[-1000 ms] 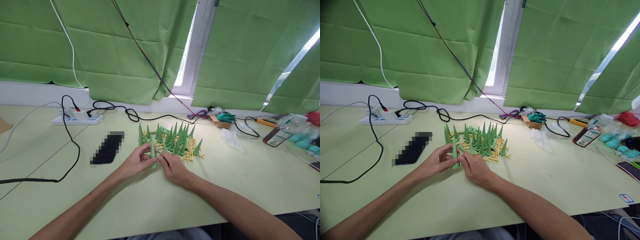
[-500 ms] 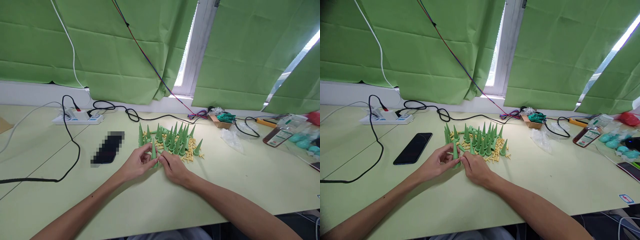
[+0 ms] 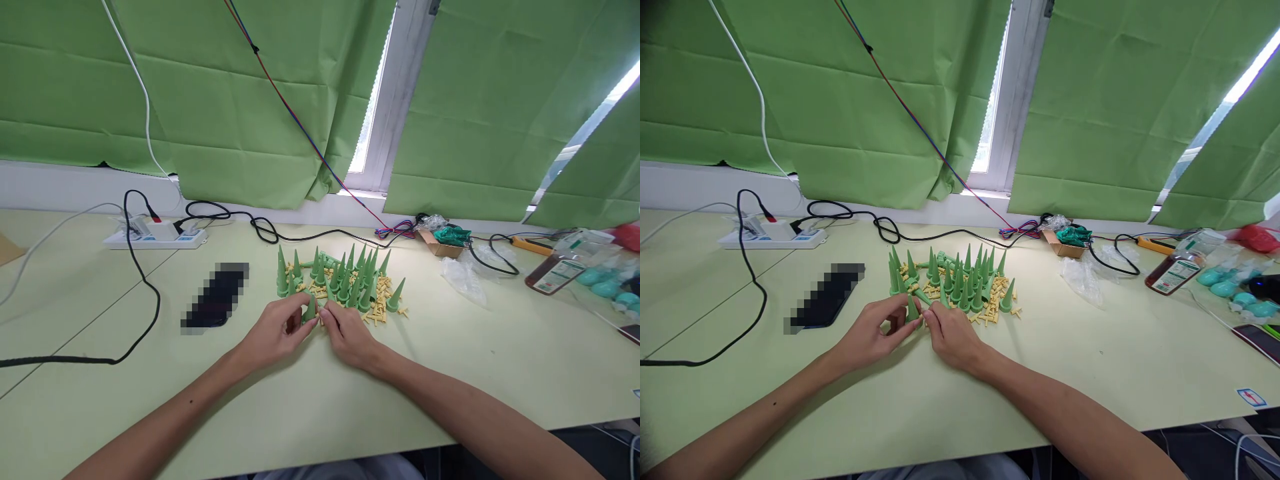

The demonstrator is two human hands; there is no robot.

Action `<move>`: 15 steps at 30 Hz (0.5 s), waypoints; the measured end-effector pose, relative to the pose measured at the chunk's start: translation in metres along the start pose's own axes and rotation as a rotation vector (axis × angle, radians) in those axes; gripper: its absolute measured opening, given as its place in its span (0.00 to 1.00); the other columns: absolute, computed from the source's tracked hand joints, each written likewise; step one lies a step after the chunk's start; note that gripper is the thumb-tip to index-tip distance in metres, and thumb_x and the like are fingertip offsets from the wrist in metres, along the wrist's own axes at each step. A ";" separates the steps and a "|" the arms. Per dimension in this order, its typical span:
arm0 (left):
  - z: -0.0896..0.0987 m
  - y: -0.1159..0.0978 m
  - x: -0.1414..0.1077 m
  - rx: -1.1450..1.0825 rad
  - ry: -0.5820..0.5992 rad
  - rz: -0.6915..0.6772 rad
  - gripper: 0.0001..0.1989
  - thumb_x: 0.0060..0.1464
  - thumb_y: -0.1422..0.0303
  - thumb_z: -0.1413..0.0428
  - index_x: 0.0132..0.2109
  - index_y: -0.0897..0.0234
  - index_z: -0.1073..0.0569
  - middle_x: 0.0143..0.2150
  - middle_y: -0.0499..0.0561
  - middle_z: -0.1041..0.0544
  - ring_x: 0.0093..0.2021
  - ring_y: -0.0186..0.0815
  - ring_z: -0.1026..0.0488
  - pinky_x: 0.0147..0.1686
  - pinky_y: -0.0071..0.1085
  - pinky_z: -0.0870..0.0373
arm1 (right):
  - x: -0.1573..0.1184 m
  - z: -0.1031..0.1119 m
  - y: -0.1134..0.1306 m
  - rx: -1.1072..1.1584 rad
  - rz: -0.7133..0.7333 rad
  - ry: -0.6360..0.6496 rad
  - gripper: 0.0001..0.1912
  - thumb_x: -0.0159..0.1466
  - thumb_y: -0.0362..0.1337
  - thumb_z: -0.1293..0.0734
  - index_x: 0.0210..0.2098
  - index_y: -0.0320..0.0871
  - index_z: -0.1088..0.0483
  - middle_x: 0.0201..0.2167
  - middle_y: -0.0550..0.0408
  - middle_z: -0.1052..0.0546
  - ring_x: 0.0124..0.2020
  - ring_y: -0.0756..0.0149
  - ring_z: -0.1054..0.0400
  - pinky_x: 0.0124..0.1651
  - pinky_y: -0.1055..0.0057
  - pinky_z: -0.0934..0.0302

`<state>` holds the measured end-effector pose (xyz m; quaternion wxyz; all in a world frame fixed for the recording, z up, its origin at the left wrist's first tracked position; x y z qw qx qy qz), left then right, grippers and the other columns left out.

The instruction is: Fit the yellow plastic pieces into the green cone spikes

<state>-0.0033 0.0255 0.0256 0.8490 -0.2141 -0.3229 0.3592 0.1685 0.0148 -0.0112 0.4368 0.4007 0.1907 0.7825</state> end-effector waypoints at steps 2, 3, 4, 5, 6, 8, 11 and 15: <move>-0.001 0.001 -0.001 0.018 -0.002 -0.026 0.05 0.62 0.65 0.46 0.41 0.62 0.30 0.24 0.41 0.37 0.23 0.28 0.39 0.26 0.25 0.39 | 0.000 0.000 0.001 0.019 0.005 -0.008 0.16 0.73 0.40 0.48 0.28 0.47 0.46 0.20 0.61 0.38 0.20 0.68 0.46 0.26 0.70 0.54; -0.001 0.002 -0.002 0.023 -0.001 -0.033 0.05 0.62 0.66 0.47 0.42 0.62 0.30 0.24 0.41 0.37 0.23 0.28 0.39 0.26 0.25 0.39 | 0.000 0.000 0.001 0.027 0.008 -0.014 0.16 0.73 0.40 0.48 0.28 0.47 0.46 0.20 0.61 0.38 0.20 0.68 0.46 0.26 0.70 0.54; -0.002 0.002 -0.002 0.026 0.000 -0.037 0.05 0.63 0.66 0.47 0.44 0.62 0.30 0.25 0.42 0.36 0.23 0.28 0.38 0.26 0.25 0.38 | 0.000 0.000 0.001 0.032 0.009 -0.019 0.16 0.73 0.40 0.48 0.28 0.47 0.46 0.20 0.61 0.38 0.20 0.69 0.46 0.26 0.70 0.54; -0.002 0.001 -0.002 0.024 0.000 -0.040 0.06 0.63 0.66 0.47 0.45 0.61 0.30 0.26 0.43 0.34 0.23 0.28 0.38 0.26 0.25 0.37 | 0.000 0.000 0.001 0.035 0.008 -0.025 0.16 0.73 0.40 0.48 0.27 0.47 0.46 0.20 0.61 0.38 0.20 0.69 0.46 0.26 0.71 0.54; -0.002 0.001 -0.001 0.018 -0.002 -0.042 0.06 0.63 0.66 0.48 0.45 0.61 0.30 0.29 0.44 0.32 0.24 0.28 0.37 0.26 0.25 0.36 | 0.000 0.000 0.001 0.037 0.006 -0.032 0.16 0.73 0.40 0.48 0.27 0.47 0.46 0.20 0.61 0.38 0.20 0.69 0.46 0.26 0.71 0.54; -0.001 -0.001 0.000 -0.010 -0.013 -0.041 0.06 0.64 0.67 0.48 0.46 0.61 0.30 0.40 0.49 0.28 0.27 0.28 0.34 0.27 0.25 0.33 | 0.000 0.000 0.000 0.037 -0.006 -0.047 0.17 0.73 0.40 0.47 0.27 0.46 0.45 0.21 0.61 0.38 0.21 0.69 0.46 0.27 0.71 0.54; 0.000 -0.001 0.002 -0.062 -0.035 -0.001 0.09 0.63 0.66 0.48 0.49 0.59 0.31 0.52 0.53 0.31 0.29 0.28 0.31 0.27 0.26 0.30 | 0.000 0.001 0.000 0.039 -0.026 -0.075 0.17 0.73 0.41 0.47 0.28 0.46 0.44 0.22 0.61 0.37 0.21 0.69 0.46 0.28 0.72 0.53; 0.000 0.003 0.003 -0.110 -0.057 0.109 0.14 0.61 0.61 0.45 0.52 0.57 0.34 0.52 0.53 0.31 0.30 0.30 0.29 0.25 0.27 0.30 | 0.000 0.002 0.000 0.042 -0.045 -0.105 0.16 0.73 0.42 0.46 0.29 0.45 0.41 0.22 0.61 0.36 0.22 0.69 0.45 0.28 0.72 0.52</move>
Point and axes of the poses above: each hand's wrist, its own x-axis towards the middle knuckle, its own z-axis out of the back of the hand, y = z × x, the point moved 2 cm from there along x, towards the middle knuckle
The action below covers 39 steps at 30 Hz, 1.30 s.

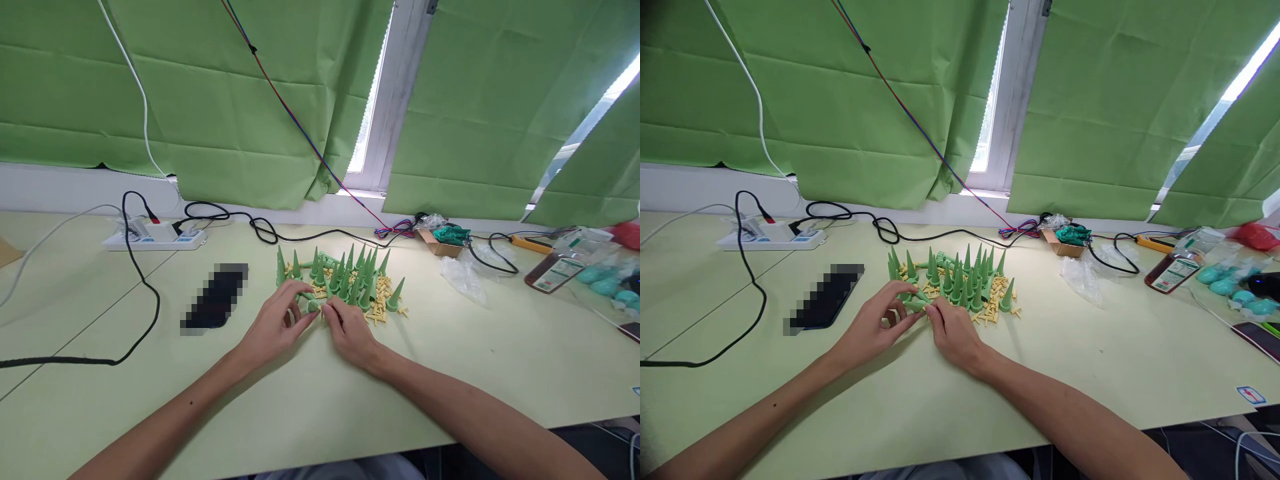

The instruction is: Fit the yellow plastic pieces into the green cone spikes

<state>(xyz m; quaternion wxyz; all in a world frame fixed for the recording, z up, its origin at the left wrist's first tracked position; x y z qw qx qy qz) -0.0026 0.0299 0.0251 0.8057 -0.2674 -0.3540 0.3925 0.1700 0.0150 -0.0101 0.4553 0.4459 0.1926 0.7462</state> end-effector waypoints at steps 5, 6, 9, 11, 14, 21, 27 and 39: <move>-0.001 0.008 0.003 -0.021 -0.001 0.116 0.17 0.59 0.59 0.44 0.52 0.58 0.35 0.55 0.54 0.30 0.29 0.31 0.29 0.24 0.27 0.32 | -0.001 0.002 -0.001 -0.013 0.007 -0.039 0.15 0.73 0.41 0.46 0.33 0.45 0.37 0.24 0.59 0.33 0.22 0.69 0.42 0.28 0.72 0.50; -0.001 0.010 0.003 -0.028 0.002 0.134 0.17 0.59 0.59 0.45 0.51 0.59 0.35 0.54 0.54 0.30 0.29 0.30 0.30 0.24 0.27 0.32 | -0.001 0.002 -0.001 -0.019 0.010 -0.043 0.15 0.74 0.42 0.46 0.34 0.45 0.36 0.24 0.59 0.33 0.23 0.68 0.42 0.29 0.72 0.50; -0.001 0.011 0.004 -0.068 -0.006 0.168 0.14 0.59 0.57 0.46 0.47 0.60 0.34 0.50 0.53 0.28 0.27 0.30 0.30 0.25 0.27 0.32 | 0.000 0.002 -0.002 -0.027 0.016 -0.048 0.15 0.74 0.42 0.46 0.35 0.44 0.35 0.24 0.58 0.32 0.23 0.68 0.40 0.29 0.72 0.49; 0.000 0.010 0.004 -0.114 -0.005 0.192 0.14 0.61 0.55 0.47 0.43 0.61 0.33 0.41 0.50 0.26 0.26 0.30 0.31 0.25 0.26 0.33 | 0.000 0.001 -0.002 -0.033 0.017 -0.052 0.14 0.74 0.42 0.46 0.36 0.44 0.34 0.24 0.58 0.32 0.23 0.68 0.40 0.29 0.72 0.49; 0.001 0.008 0.005 -0.175 0.031 0.250 0.19 0.62 0.50 0.50 0.35 0.62 0.32 0.28 0.46 0.29 0.22 0.30 0.32 0.23 0.26 0.35 | -0.001 0.001 -0.002 -0.046 0.027 -0.051 0.14 0.74 0.41 0.45 0.36 0.44 0.34 0.25 0.58 0.32 0.23 0.68 0.40 0.29 0.72 0.49; -0.001 0.012 0.007 -0.334 0.174 0.348 0.27 0.60 0.44 0.50 0.26 0.64 0.33 0.17 0.46 0.33 0.18 0.33 0.32 0.21 0.27 0.35 | -0.001 0.002 0.002 -0.040 0.100 0.007 0.15 0.75 0.40 0.46 0.37 0.44 0.33 0.27 0.57 0.29 0.26 0.68 0.37 0.32 0.72 0.45; -0.001 0.008 0.006 -0.426 0.229 0.405 0.26 0.56 0.44 0.45 0.30 0.65 0.28 0.17 0.46 0.32 0.17 0.32 0.32 0.19 0.27 0.34 | -0.001 0.000 0.000 -0.038 0.106 0.019 0.15 0.75 0.41 0.47 0.38 0.44 0.33 0.28 0.56 0.29 0.27 0.67 0.36 0.32 0.72 0.45; 0.001 0.007 0.005 -0.340 0.222 0.340 0.23 0.57 0.47 0.44 0.31 0.64 0.32 0.19 0.45 0.31 0.19 0.30 0.35 0.21 0.26 0.39 | -0.001 0.000 -0.001 -0.022 0.067 0.043 0.14 0.74 0.41 0.48 0.32 0.46 0.42 0.26 0.59 0.34 0.24 0.67 0.41 0.29 0.72 0.50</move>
Point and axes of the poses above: each hand's wrist, its own x-axis towards the middle knuckle, its own z-axis out of the back of the hand, y = z × x, the point moved 2 cm from there along x, towards the middle knuckle
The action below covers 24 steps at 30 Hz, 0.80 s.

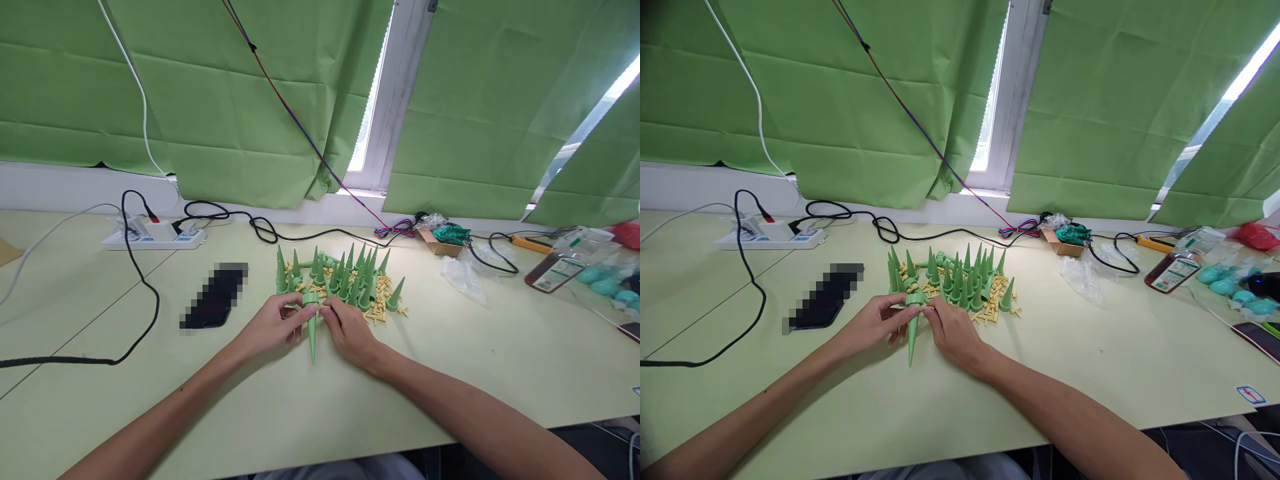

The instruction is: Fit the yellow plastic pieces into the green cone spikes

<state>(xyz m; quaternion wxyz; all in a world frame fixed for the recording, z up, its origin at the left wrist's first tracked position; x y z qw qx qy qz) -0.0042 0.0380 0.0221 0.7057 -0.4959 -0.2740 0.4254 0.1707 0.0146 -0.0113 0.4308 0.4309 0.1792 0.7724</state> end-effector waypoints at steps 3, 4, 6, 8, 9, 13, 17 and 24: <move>0.000 -0.002 -0.001 0.025 -0.008 -0.010 0.22 0.57 0.48 0.44 0.33 0.64 0.32 0.20 0.44 0.33 0.20 0.30 0.37 0.21 0.26 0.41 | 0.000 0.000 0.000 0.001 -0.014 0.019 0.14 0.74 0.41 0.48 0.32 0.46 0.44 0.25 0.60 0.37 0.23 0.68 0.44 0.29 0.72 0.51; 0.000 -0.002 -0.001 0.035 -0.014 -0.012 0.22 0.57 0.48 0.43 0.34 0.64 0.32 0.20 0.44 0.33 0.20 0.29 0.38 0.20 0.25 0.42 | 0.000 0.000 0.000 0.002 -0.017 0.024 0.14 0.74 0.40 0.48 0.31 0.47 0.44 0.25 0.60 0.37 0.23 0.68 0.44 0.29 0.72 0.52; 0.000 -0.003 -0.002 0.053 -0.031 -0.013 0.21 0.56 0.49 0.43 0.35 0.64 0.32 0.20 0.43 0.35 0.19 0.28 0.40 0.20 0.25 0.44 | 0.000 0.000 0.000 0.006 -0.020 0.031 0.14 0.73 0.40 0.48 0.31 0.47 0.45 0.25 0.60 0.38 0.23 0.68 0.45 0.29 0.72 0.52; -0.001 -0.003 -0.002 0.072 -0.044 -0.016 0.20 0.56 0.49 0.43 0.36 0.64 0.32 0.19 0.42 0.36 0.19 0.28 0.41 0.20 0.25 0.45 | 0.000 0.000 0.000 0.007 -0.019 0.035 0.14 0.73 0.41 0.49 0.31 0.47 0.46 0.24 0.60 0.39 0.23 0.68 0.46 0.29 0.72 0.53; -0.001 -0.003 -0.002 0.082 -0.053 -0.024 0.20 0.56 0.50 0.43 0.37 0.64 0.32 0.19 0.42 0.37 0.20 0.28 0.41 0.20 0.25 0.45 | 0.000 0.000 -0.001 0.008 -0.018 0.036 0.14 0.73 0.41 0.49 0.31 0.47 0.46 0.24 0.60 0.39 0.23 0.68 0.47 0.29 0.72 0.53; 0.000 0.000 0.000 0.131 -0.123 -0.099 0.21 0.55 0.51 0.41 0.43 0.65 0.30 0.24 0.44 0.35 0.23 0.30 0.37 0.20 0.26 0.41 | 0.001 0.000 -0.001 0.017 -0.018 0.038 0.14 0.73 0.40 0.48 0.31 0.47 0.47 0.24 0.60 0.39 0.23 0.68 0.47 0.28 0.72 0.54; 0.000 0.001 0.000 0.154 -0.177 -0.197 0.19 0.54 0.53 0.40 0.43 0.65 0.27 0.34 0.48 0.32 0.25 0.29 0.35 0.23 0.27 0.36 | 0.000 0.001 0.000 0.026 -0.011 0.034 0.14 0.73 0.41 0.49 0.31 0.47 0.48 0.24 0.61 0.39 0.23 0.68 0.48 0.28 0.71 0.54; -0.001 -0.003 -0.005 0.198 -0.186 -0.304 0.16 0.55 0.57 0.39 0.43 0.65 0.26 0.41 0.51 0.30 0.27 0.29 0.32 0.25 0.27 0.31 | -0.001 0.000 -0.001 0.036 0.002 0.022 0.14 0.74 0.41 0.50 0.31 0.47 0.48 0.23 0.61 0.39 0.22 0.68 0.47 0.28 0.72 0.54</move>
Point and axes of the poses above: each hand's wrist, its own x-axis towards the middle knuckle, its own z-axis out of the back of the hand, y = z × x, the point moved 2 cm from there along x, towards the middle knuckle
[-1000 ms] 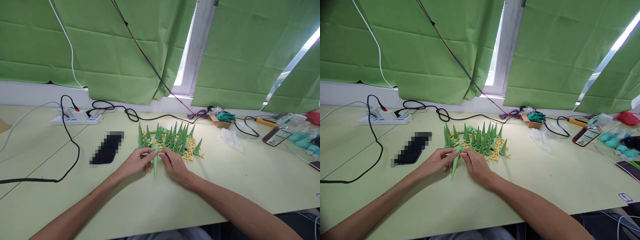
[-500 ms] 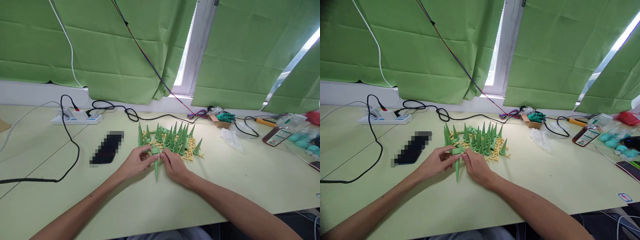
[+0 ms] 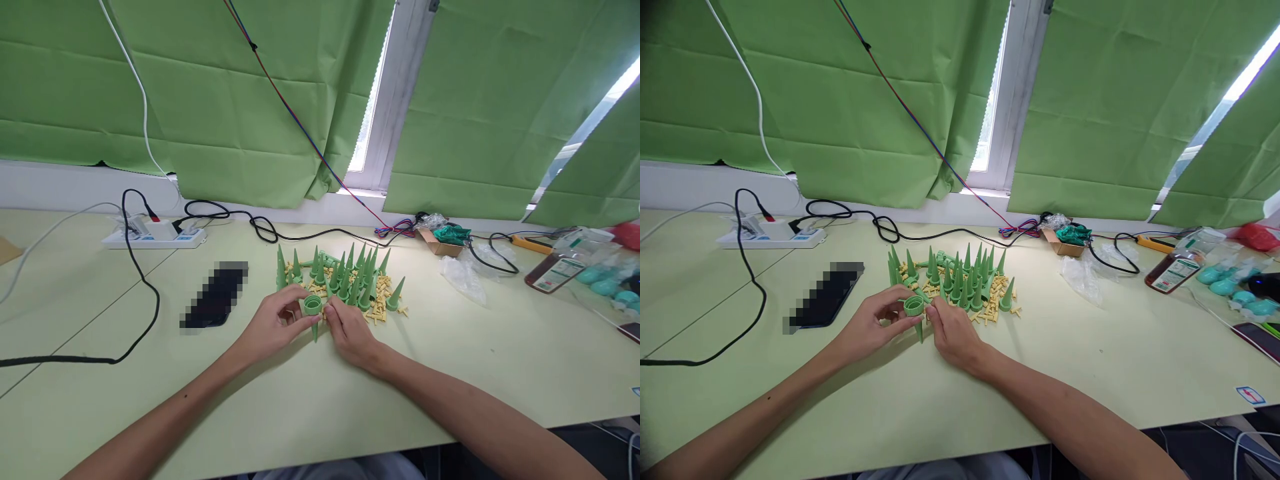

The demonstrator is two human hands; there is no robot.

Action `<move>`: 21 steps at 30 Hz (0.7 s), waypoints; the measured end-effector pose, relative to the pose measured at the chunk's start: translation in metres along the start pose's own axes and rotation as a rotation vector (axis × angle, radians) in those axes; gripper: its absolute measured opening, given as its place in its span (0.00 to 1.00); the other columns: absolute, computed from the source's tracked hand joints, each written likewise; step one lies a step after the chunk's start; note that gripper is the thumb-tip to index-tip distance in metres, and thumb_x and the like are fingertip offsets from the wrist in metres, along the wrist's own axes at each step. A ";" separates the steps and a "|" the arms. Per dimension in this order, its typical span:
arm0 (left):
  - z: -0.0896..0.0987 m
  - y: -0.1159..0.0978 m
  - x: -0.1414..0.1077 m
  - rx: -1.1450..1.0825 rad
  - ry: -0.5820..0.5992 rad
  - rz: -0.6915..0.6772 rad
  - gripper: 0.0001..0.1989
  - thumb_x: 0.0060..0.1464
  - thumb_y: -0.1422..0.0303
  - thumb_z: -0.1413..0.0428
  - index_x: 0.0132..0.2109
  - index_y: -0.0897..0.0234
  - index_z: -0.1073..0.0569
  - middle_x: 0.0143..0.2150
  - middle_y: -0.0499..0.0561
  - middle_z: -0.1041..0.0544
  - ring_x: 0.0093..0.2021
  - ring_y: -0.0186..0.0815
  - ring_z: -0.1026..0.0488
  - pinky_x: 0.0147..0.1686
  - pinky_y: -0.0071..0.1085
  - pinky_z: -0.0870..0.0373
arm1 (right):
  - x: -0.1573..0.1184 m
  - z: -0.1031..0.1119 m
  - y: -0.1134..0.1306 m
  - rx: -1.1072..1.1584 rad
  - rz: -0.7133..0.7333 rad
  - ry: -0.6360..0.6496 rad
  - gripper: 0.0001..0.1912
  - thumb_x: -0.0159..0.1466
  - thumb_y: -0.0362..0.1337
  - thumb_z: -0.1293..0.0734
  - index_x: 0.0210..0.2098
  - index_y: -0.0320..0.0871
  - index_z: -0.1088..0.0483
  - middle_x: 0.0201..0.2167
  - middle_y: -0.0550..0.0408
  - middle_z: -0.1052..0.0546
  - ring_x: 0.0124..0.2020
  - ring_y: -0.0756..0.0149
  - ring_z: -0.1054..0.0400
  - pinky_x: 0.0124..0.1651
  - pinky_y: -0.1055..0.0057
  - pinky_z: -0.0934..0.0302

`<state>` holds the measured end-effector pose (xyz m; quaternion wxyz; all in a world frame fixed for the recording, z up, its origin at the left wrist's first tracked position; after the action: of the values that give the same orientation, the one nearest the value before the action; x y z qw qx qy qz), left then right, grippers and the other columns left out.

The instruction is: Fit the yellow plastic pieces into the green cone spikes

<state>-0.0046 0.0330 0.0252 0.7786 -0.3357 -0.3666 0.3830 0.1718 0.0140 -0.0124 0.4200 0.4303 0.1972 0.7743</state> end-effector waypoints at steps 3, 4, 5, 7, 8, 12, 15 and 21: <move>0.001 -0.005 -0.002 0.042 0.010 -0.066 0.13 0.56 0.60 0.39 0.44 0.64 0.26 0.42 0.51 0.29 0.28 0.29 0.31 0.25 0.26 0.31 | 0.000 -0.001 0.000 -0.002 0.009 -0.012 0.14 0.74 0.41 0.50 0.31 0.47 0.48 0.23 0.62 0.39 0.22 0.68 0.47 0.28 0.72 0.54; 0.002 -0.006 -0.002 0.055 0.012 -0.093 0.12 0.57 0.61 0.40 0.44 0.64 0.26 0.43 0.52 0.29 0.28 0.29 0.31 0.26 0.26 0.31 | 0.000 -0.001 0.000 -0.003 0.011 -0.016 0.14 0.74 0.41 0.50 0.30 0.47 0.48 0.23 0.61 0.39 0.22 0.68 0.47 0.28 0.72 0.54; 0.002 -0.007 -0.003 0.068 0.013 -0.123 0.11 0.58 0.62 0.40 0.45 0.64 0.25 0.43 0.52 0.29 0.28 0.28 0.31 0.26 0.26 0.31 | 0.000 0.000 0.000 -0.003 0.011 -0.020 0.14 0.74 0.41 0.50 0.30 0.47 0.49 0.23 0.61 0.39 0.22 0.68 0.47 0.28 0.72 0.54; 0.002 -0.007 -0.003 0.101 0.017 -0.175 0.09 0.59 0.66 0.42 0.46 0.63 0.26 0.44 0.52 0.29 0.27 0.26 0.32 0.26 0.25 0.32 | 0.000 0.000 0.001 -0.003 0.008 -0.019 0.14 0.74 0.41 0.50 0.30 0.47 0.48 0.23 0.61 0.39 0.22 0.68 0.47 0.28 0.71 0.53; 0.002 -0.006 -0.003 0.120 0.013 -0.199 0.08 0.60 0.67 0.42 0.47 0.62 0.26 0.45 0.52 0.30 0.27 0.26 0.33 0.26 0.25 0.32 | 0.000 0.000 0.001 -0.002 0.006 -0.020 0.14 0.74 0.41 0.50 0.30 0.47 0.48 0.23 0.61 0.39 0.22 0.68 0.46 0.28 0.71 0.53; 0.002 -0.005 -0.005 0.211 0.008 -0.318 0.11 0.60 0.74 0.46 0.49 0.61 0.27 0.48 0.52 0.30 0.25 0.24 0.36 0.27 0.24 0.33 | 0.000 0.001 0.002 0.002 0.009 -0.022 0.15 0.74 0.41 0.50 0.30 0.47 0.48 0.23 0.61 0.38 0.22 0.68 0.45 0.28 0.71 0.53; 0.002 -0.006 -0.006 0.258 0.008 -0.360 0.13 0.59 0.77 0.49 0.49 0.61 0.27 0.47 0.52 0.29 0.26 0.24 0.36 0.28 0.24 0.33 | -0.001 0.001 0.002 0.021 0.009 -0.029 0.15 0.74 0.41 0.50 0.30 0.47 0.49 0.22 0.61 0.39 0.22 0.68 0.46 0.28 0.72 0.53; 0.001 -0.007 -0.004 0.205 -0.032 -0.179 0.12 0.55 0.76 0.48 0.46 0.61 0.31 0.42 0.49 0.27 0.26 0.26 0.33 0.26 0.23 0.33 | -0.001 0.002 0.003 0.050 0.001 -0.084 0.15 0.74 0.41 0.49 0.30 0.47 0.45 0.23 0.61 0.39 0.22 0.69 0.46 0.28 0.72 0.52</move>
<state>-0.0046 0.0265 0.0297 0.8340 -0.2142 -0.3661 0.3529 0.1719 0.0116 -0.0099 0.4166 0.4727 0.1988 0.7506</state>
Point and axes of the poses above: each hand's wrist, its own x-axis towards the middle knuckle, its own z-axis out of the back of the hand, y = z × x, the point moved 2 cm from there along x, towards the middle knuckle
